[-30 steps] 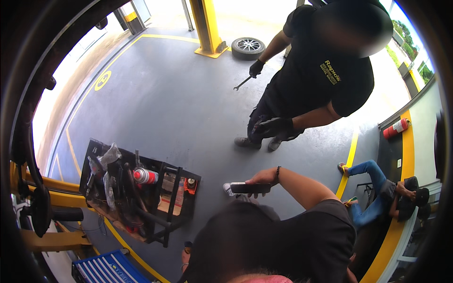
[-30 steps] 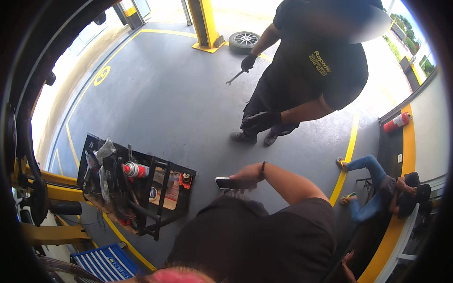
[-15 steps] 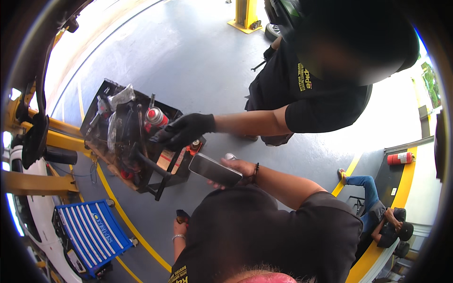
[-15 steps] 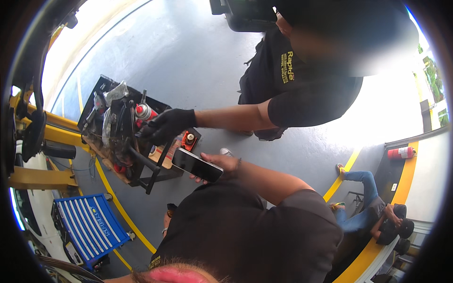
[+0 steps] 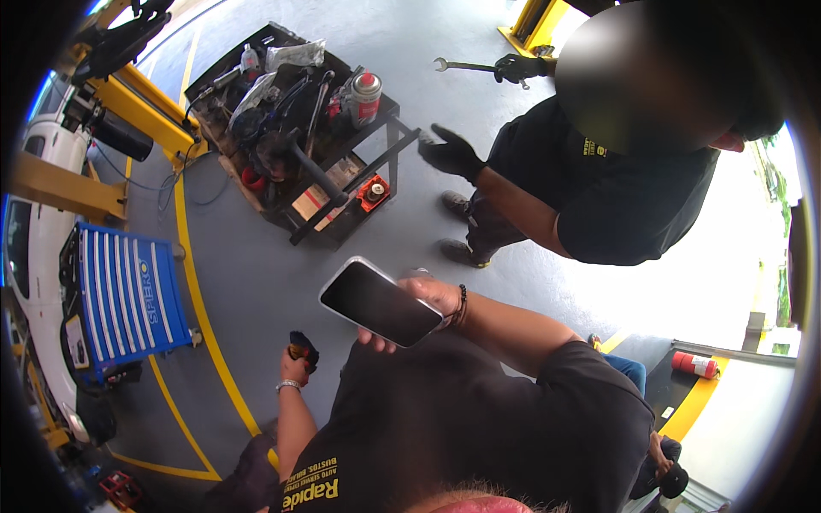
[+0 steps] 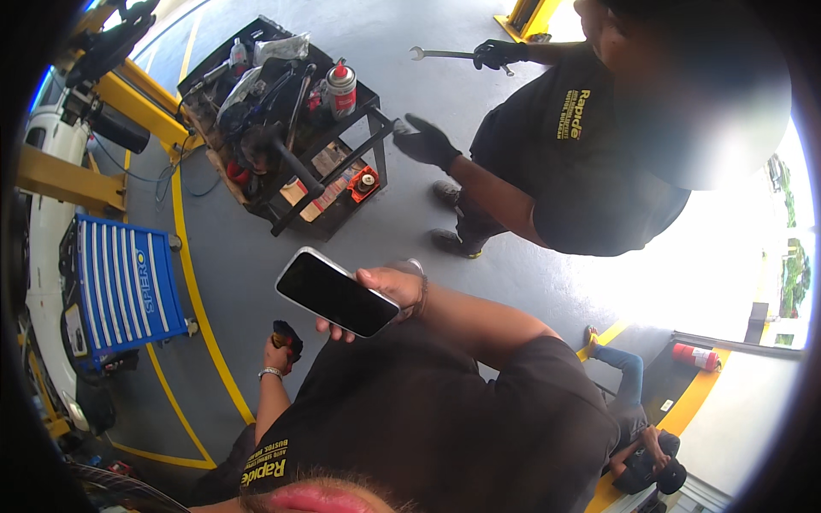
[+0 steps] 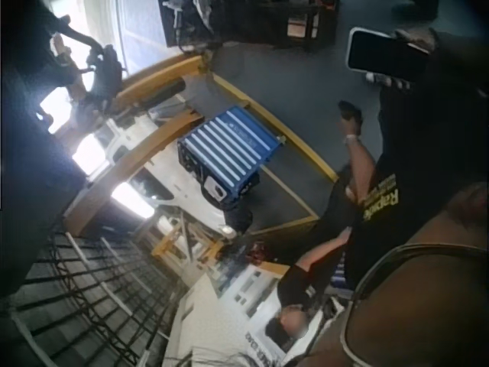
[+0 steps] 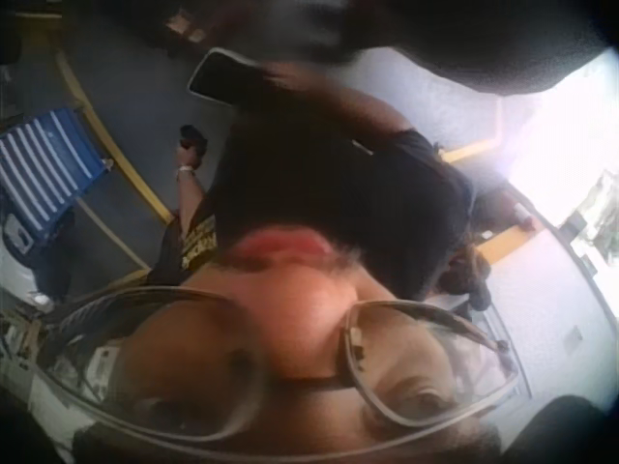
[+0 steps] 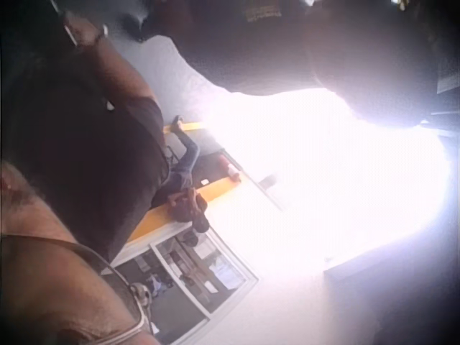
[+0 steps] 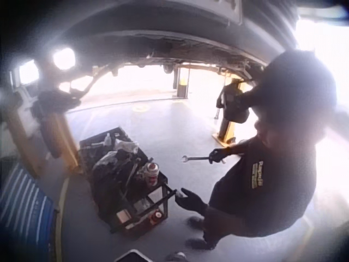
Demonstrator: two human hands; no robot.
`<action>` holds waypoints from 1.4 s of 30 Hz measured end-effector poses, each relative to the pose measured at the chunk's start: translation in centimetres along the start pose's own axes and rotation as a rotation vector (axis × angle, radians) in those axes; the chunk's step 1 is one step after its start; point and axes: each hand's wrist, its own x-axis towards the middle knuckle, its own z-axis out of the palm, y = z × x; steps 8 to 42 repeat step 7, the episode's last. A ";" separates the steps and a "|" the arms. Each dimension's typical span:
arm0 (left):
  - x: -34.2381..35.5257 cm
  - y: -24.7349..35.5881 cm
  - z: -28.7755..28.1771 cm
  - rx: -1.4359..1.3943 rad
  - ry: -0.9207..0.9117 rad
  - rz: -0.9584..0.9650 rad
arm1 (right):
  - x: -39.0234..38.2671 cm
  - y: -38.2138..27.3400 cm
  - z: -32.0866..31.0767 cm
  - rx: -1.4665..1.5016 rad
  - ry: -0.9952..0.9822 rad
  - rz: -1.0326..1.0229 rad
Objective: The person works under a lifted vehicle, using a wrench to tighten bolts on the suspension assembly. They reach for tools on a nearby cart, adjust components, and coordinate with a coworker who assists with parts and tools.
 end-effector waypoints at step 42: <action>-12.3 -10.6 4.7 0.050 0.124 -0.529 | 0.3 0.3 1.4 0.136 -0.022 -0.192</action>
